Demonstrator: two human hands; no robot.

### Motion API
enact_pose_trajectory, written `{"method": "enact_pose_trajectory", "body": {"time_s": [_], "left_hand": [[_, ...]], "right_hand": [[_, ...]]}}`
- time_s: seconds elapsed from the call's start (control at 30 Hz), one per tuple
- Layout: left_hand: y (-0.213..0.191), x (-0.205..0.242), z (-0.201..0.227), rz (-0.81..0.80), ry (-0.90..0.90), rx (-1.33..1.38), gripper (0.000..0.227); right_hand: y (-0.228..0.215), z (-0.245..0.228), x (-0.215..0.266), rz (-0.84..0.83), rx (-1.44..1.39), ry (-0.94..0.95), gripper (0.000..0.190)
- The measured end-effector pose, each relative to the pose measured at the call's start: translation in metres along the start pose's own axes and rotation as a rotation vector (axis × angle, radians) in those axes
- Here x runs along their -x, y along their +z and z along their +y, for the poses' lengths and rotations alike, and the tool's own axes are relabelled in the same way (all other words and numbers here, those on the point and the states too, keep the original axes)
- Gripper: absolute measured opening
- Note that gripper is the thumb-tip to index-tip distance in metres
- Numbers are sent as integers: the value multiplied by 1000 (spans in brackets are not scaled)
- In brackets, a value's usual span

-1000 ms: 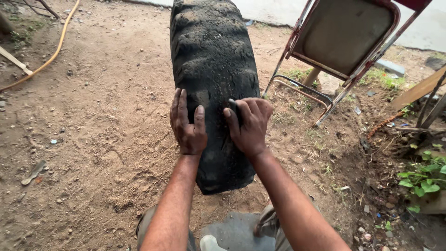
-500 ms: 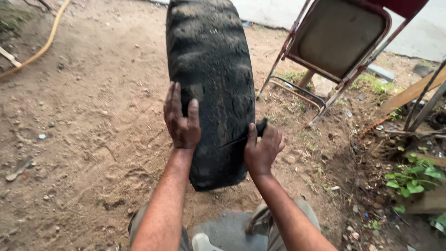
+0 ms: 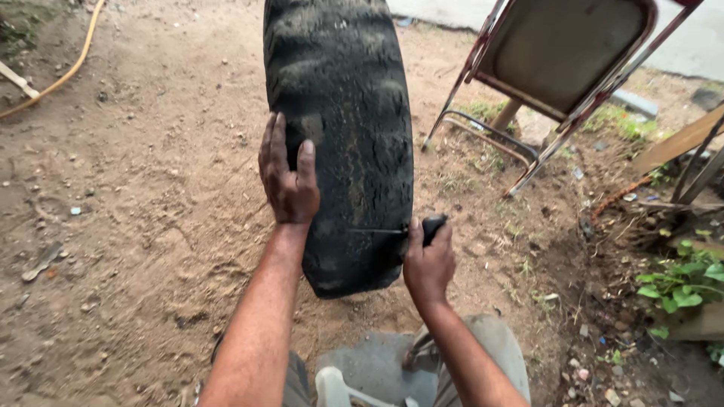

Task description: The person cleans debris from the tread of a large tire and attempts to locate a puncture using a metal tool while holding the tire upright by hand.

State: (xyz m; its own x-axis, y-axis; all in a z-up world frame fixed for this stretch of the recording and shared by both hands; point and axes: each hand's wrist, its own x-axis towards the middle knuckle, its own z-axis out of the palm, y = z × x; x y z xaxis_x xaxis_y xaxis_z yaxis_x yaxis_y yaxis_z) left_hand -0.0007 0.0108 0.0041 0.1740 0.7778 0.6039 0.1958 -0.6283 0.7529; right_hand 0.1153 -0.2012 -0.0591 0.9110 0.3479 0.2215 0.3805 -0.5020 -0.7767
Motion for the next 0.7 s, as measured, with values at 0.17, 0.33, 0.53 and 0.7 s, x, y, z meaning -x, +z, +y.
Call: {"method": "enact_pose_trajectory", "body": {"time_s": [0.17,0.33,0.53,0.7], "left_hand": [[-1,-4,0,24,40,-12,62],[1,-13,-9,15,23,-13,64],[1,-23,-13,-8,6,-23,65],[5,-13,-9,15,9,-22,66]], "right_hand": [[-1,-6,1,-33,-59,80,46],[-7,4,9,-43,-180,0,42],[2,17,12,-440,-843,350,26],[-2,38,45,-684,-1140,804,18]]}}
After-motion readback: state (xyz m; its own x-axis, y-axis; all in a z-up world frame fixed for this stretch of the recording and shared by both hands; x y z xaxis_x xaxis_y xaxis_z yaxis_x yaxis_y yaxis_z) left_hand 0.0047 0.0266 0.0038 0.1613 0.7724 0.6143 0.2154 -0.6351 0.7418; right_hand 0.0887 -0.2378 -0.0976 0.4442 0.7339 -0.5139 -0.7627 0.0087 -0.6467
